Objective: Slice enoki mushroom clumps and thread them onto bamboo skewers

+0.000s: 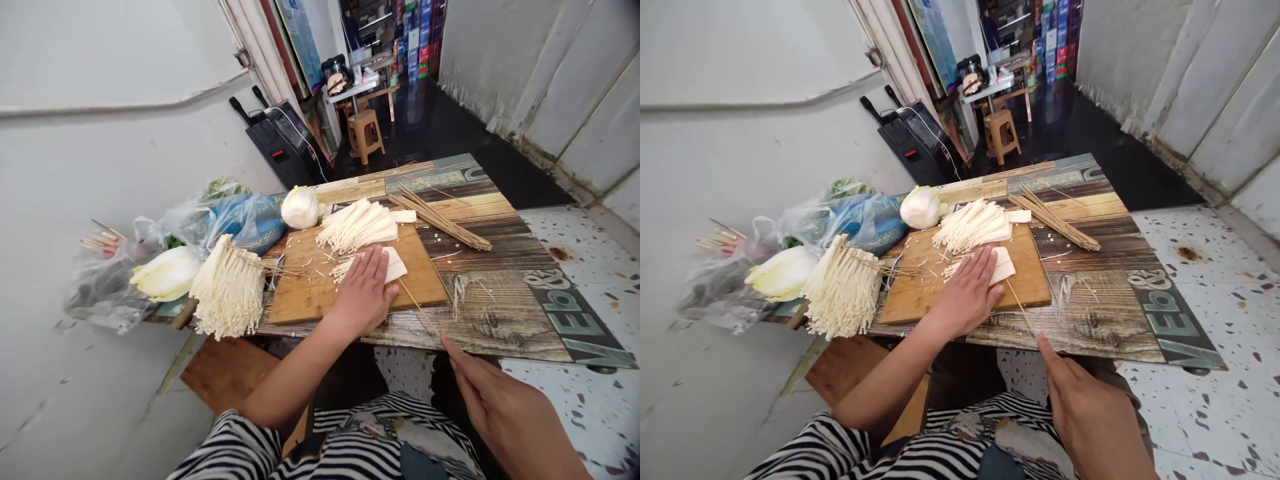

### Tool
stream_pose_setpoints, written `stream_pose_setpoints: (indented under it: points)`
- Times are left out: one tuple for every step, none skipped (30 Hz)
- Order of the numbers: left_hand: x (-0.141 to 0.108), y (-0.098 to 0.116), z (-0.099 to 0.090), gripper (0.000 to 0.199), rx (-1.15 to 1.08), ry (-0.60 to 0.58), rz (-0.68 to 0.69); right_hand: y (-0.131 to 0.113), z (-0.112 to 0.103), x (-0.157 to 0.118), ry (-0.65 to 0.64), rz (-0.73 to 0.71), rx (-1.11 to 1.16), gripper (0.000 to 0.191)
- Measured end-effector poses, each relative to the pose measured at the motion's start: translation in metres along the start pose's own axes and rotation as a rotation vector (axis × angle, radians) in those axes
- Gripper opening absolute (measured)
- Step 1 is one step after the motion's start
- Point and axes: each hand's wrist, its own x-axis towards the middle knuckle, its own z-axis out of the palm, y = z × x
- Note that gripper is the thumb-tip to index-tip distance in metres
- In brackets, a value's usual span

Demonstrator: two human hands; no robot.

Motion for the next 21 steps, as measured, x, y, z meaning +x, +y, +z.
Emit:
stream_pose_setpoints:
  points:
    - [0.0015, -0.0005, 0.0027, 0.062, -0.007, -0.018, 0.004, -0.0002, 0.0008, 0.0006, -0.004, -0.005, 0.008, 0.046]
    - [0.0032, -0.0007, 0.0051, 0.062, -0.013, -0.031, 0.006, -0.0002, 0.001, 0.0019, -0.009, -0.012, 0.017, 0.046]
    - [0.0047, -0.0006, 0.0071, 0.062, -0.017, -0.038, 0.007, -0.0002, 0.0007, 0.0035, -0.013, -0.021, 0.025, 0.046]
    - [0.0059, -0.0005, 0.0084, 0.061, -0.019, -0.041, 0.008, -0.0003, 0.0, 0.0053, -0.016, -0.028, 0.03, 0.046]
    - [0.0067, -0.0003, 0.0091, 0.061, -0.02, -0.043, 0.008, -0.0003, -0.001, 0.0068, -0.019, -0.033, 0.032, 0.045]
    - [0.007, 0.0, 0.0093, 0.06, -0.019, -0.045, 0.009, -0.0004, -0.002, 0.0079, -0.021, -0.035, 0.029, 0.046]
    - [0.0071, 0.0002, 0.0093, 0.06, -0.017, -0.047, 0.008, -0.0007, -0.003, 0.0085, -0.023, -0.036, 0.024, 0.046]
    - [0.0069, 0.0004, 0.0092, 0.06, -0.014, -0.047, 0.007, -0.001, -0.0039, 0.0086, -0.022, -0.032, 0.018, 0.047]
    - [0.0066, 0.0006, 0.0091, 0.06, -0.01, -0.043, 0.006, -0.0013, -0.0044, 0.0083, -0.022, -0.029, 0.015, 0.049]
    - [0.0063, 0.0009, 0.0093, 0.061, -0.005, -0.036, 0.005, -0.0016, -0.0048, 0.0078, -0.021, -0.022, 0.013, 0.051]
    - [0.006, 0.001, 0.0096, 0.061, -0.002, -0.028, 0.006, -0.0018, -0.0049, 0.0071, -0.02, -0.015, 0.009, 0.053]
    - [0.0058, 0.0012, 0.0101, 0.062, 0.001, -0.02, 0.006, -0.0018, -0.0049, 0.0065, -0.022, -0.011, 0.003, 0.054]
    - [0.0057, 0.0013, 0.0106, 0.063, 0.002, -0.013, 0.005, -0.0016, -0.0049, 0.006, -0.026, -0.012, -0.004, 0.054]
    - [0.0056, 0.0014, 0.0111, 0.063, 0.002, -0.01, 0.005, -0.0013, -0.0048, 0.0058, -0.034, -0.019, -0.01, 0.054]
    - [0.0057, 0.0014, 0.0114, 0.064, 0.001, -0.009, 0.005, -0.0009, -0.0048, 0.0057, -0.039, -0.032, -0.014, 0.052]
    - [0.0057, 0.0013, 0.0117, 0.064, -0.002, -0.011, 0.004, -0.0005, -0.0047, 0.0059, -0.042, -0.044, -0.016, 0.05]
    - [0.0058, 0.0011, 0.0118, 0.064, -0.004, -0.015, 0.005, -0.0001, -0.0047, 0.0061, -0.04, -0.05, -0.016, 0.049]
    - [0.0059, 0.001, 0.0118, 0.064, -0.007, -0.02, 0.005, 0.0002, -0.0047, 0.0064, -0.04, -0.049, -0.016, 0.048]
    - [0.0059, 0.0008, 0.0118, 0.064, -0.01, -0.024, 0.006, 0.0004, -0.0047, 0.0067, -0.035, -0.044, -0.018, 0.047]
    - [0.006, 0.0007, 0.0117, 0.064, -0.011, -0.026, 0.006, 0.0004, -0.0046, 0.0068, -0.031, -0.04, -0.02, 0.047]
    - [0.006, 0.0006, 0.0118, 0.064, -0.013, -0.027, 0.006, 0.0004, -0.0045, 0.0069, -0.032, -0.04, -0.022, 0.048]
